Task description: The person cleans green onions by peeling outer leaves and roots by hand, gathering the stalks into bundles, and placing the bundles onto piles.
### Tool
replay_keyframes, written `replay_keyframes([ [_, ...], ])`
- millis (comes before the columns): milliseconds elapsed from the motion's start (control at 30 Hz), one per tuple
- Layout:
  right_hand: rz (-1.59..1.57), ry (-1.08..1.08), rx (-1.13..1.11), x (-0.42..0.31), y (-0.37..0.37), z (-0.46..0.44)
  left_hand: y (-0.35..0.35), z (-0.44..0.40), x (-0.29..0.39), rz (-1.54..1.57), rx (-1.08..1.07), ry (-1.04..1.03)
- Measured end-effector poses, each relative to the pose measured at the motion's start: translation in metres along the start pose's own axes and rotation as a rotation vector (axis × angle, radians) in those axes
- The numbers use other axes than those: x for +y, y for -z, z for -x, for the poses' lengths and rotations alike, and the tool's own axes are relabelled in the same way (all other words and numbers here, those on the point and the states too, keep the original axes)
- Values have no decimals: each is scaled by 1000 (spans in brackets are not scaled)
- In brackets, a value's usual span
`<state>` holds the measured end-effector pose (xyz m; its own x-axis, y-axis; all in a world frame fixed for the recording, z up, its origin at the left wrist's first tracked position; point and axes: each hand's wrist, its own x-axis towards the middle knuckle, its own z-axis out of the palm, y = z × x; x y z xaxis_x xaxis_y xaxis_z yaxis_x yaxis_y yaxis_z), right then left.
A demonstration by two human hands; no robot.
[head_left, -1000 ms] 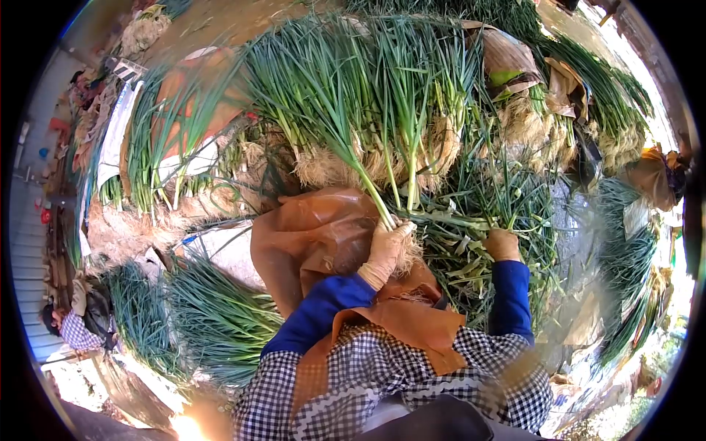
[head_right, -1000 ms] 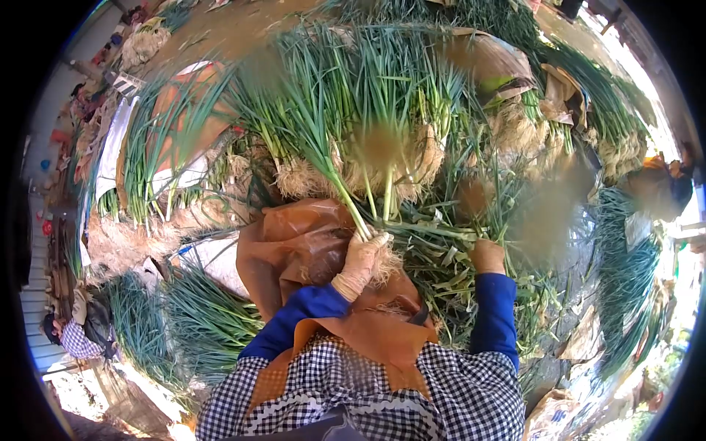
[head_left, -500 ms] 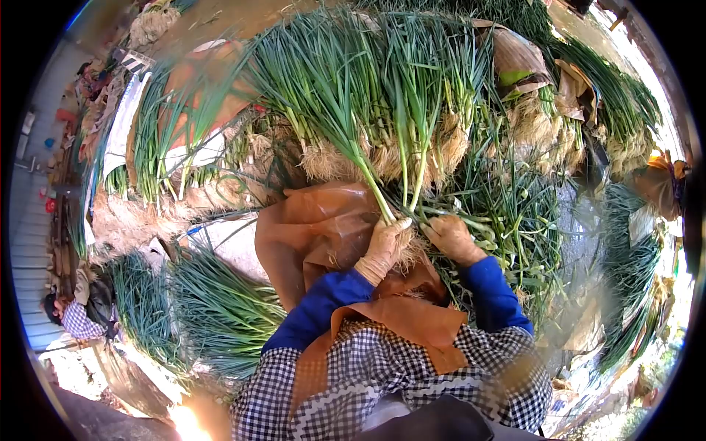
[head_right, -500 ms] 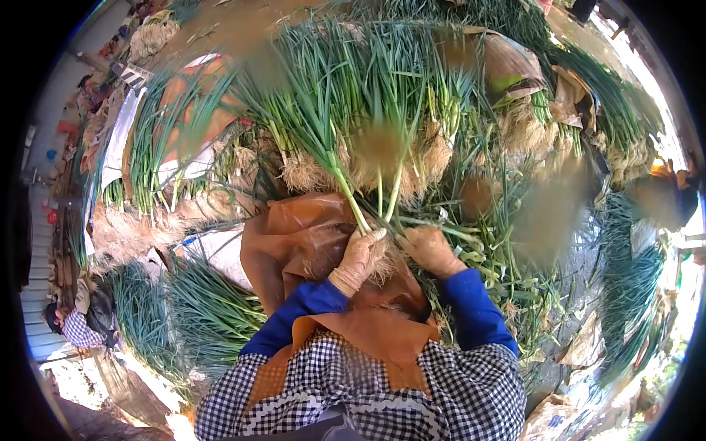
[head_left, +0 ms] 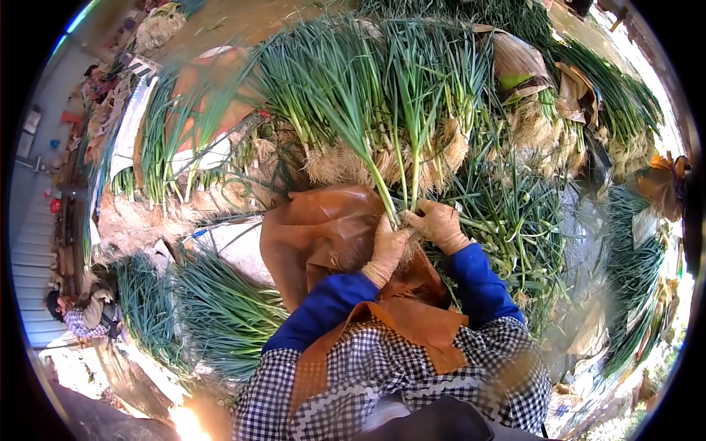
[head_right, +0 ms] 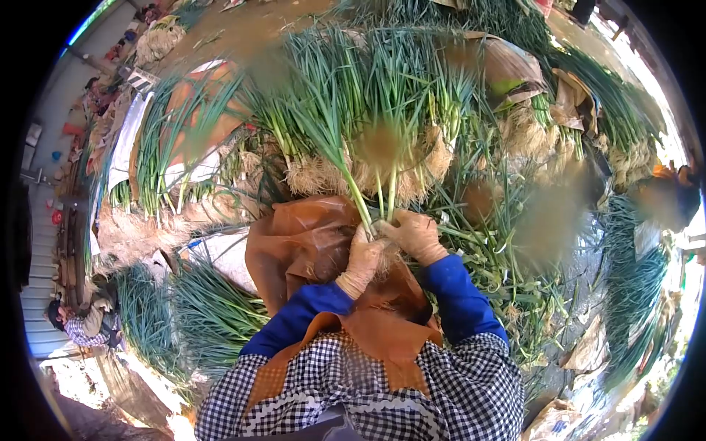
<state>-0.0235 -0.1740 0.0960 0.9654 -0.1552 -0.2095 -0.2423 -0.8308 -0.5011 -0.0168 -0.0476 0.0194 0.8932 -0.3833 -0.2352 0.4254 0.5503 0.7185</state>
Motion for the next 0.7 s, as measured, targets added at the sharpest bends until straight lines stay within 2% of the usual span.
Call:
replay_keyframes([
  [33,-1,117,124,9,-15,-2,3,-1,0,-2,2,-3],
  [67,-3,116,124,11,-11,5,4,-3,2,19,25,19],
  [133,-231,615,96,15,5,30,-1,-2,11,-16,66,83],
  [200,-631,423,-83,49,25,57,2,-5,10,98,102,113],
  [267,-877,-128,-4,78,46,66,-6,-4,18,130,100,132],
  [300,-249,-192,204,90,38,50,-8,-4,18,159,100,150],
  [333,118,-55,287,98,28,44,-9,-2,17,161,93,156],
  [400,-21,382,432,68,6,12,-5,-5,13,120,95,184],
  [467,-106,608,383,41,-20,-14,-1,-3,14,173,70,179],
  [533,-321,686,25,22,-30,-23,5,-4,22,306,49,309],
  [567,-195,580,13,24,-47,-21,7,-5,30,299,40,358],
  [600,19,505,-103,31,-53,-14,14,-5,40,392,-94,465],
  [667,150,508,-260,56,-51,10,18,-5,46,543,-94,472],
  [700,274,477,-367,73,-50,20,26,-9,44,587,-184,455],
])
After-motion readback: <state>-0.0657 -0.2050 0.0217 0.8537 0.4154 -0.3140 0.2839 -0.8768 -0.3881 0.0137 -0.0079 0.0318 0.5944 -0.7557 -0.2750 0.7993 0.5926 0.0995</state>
